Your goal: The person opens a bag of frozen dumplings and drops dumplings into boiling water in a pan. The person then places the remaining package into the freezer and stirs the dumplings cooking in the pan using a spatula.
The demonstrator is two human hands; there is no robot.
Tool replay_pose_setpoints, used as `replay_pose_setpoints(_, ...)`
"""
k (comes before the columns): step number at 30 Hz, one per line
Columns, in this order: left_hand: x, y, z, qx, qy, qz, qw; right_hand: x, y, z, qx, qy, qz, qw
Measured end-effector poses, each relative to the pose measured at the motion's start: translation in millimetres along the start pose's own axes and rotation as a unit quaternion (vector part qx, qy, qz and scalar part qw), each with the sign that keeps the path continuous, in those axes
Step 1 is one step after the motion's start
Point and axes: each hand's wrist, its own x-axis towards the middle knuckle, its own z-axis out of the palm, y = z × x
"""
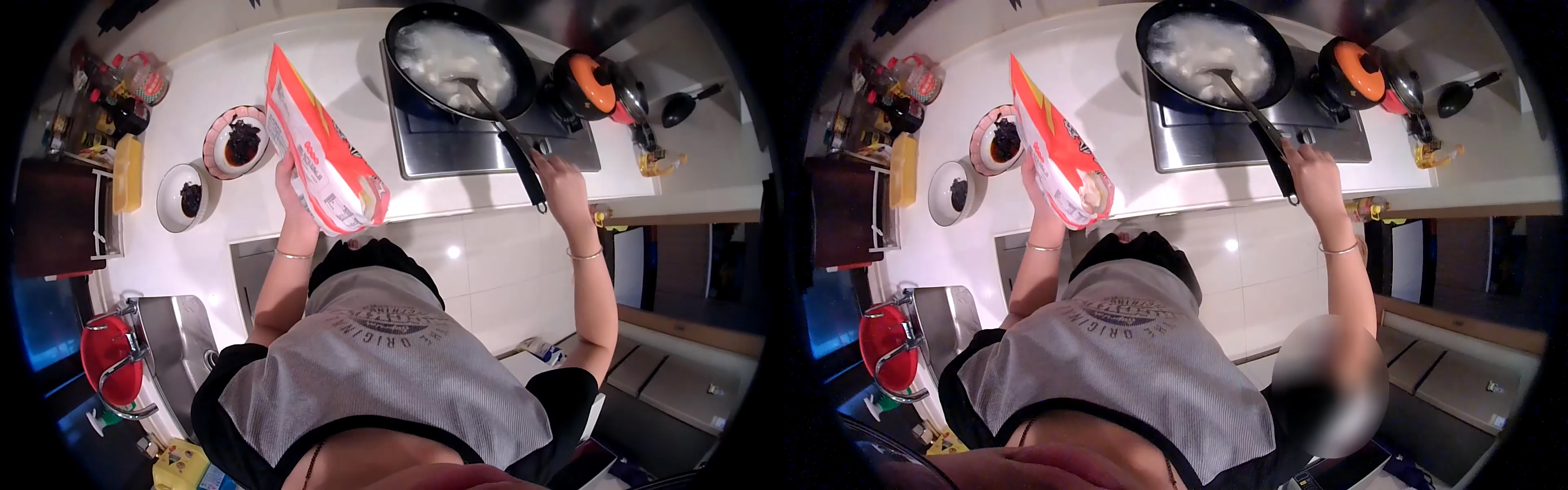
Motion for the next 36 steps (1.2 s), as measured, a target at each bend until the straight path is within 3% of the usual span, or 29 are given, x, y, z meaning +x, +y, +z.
replay_pose_setpoints(5, 17, -6, 13, -0.02, -0.064, -0.031, 0.997, -2, -19, -19, -0.086, 0.006, 0.027, 0.996)
replay_pose_setpoints(6, 19, -9, 16, -0.036, -0.072, -0.041, 0.996, 2, -41, -46, -0.046, -0.021, 0.066, 0.997)
replay_pose_setpoints(8, 23, -13, 19, -0.025, -0.071, -0.048, 0.996, 10, -71, -80, 0.155, 0.052, 0.058, 0.985)
replay_pose_setpoints(12, 34, -22, 17, -0.205, -0.279, -0.158, 0.925, 17, -131, -103, 0.45, 0.16, 0.043, 0.877)
replay_pose_setpoints(16, 36, -24, 31, -0.207, -0.28, -0.165, 0.923, 39, -165, -101, 0.487, 0.198, -0.008, 0.85)
replay_pose_setpoints(20, 26, -23, 48, -0.043, -0.091, -0.071, 0.992, 54, -179, -94, 0.423, 0.183, -0.066, 0.885)
replay_pose_setpoints(21, 25, -23, 45, -0.042, -0.086, -0.067, 0.993, 55, -181, -87, 0.395, 0.18, -0.071, 0.898)
replay_pose_setpoints(25, 22, -18, 29, -0.03, -0.107, -0.047, 0.993, 55, -180, -57, 0.513, 0.028, -0.095, 0.853)
replay_pose_setpoints(28, 16, -13, 17, 0.037, -0.065, -0.052, 0.996, 50, -185, -47, 0.489, 0.018, -0.115, 0.864)
replay_pose_setpoints(33, 14, -15, -3, 0.019, -0.056, -0.074, 0.996, 44, -183, -40, 0.526, -0.011, -0.112, 0.843)
replay_pose_setpoints(36, 11, -20, 4, 0.01, -0.052, -0.098, 0.994, 45, -174, -33, 0.472, 0.041, -0.144, 0.869)
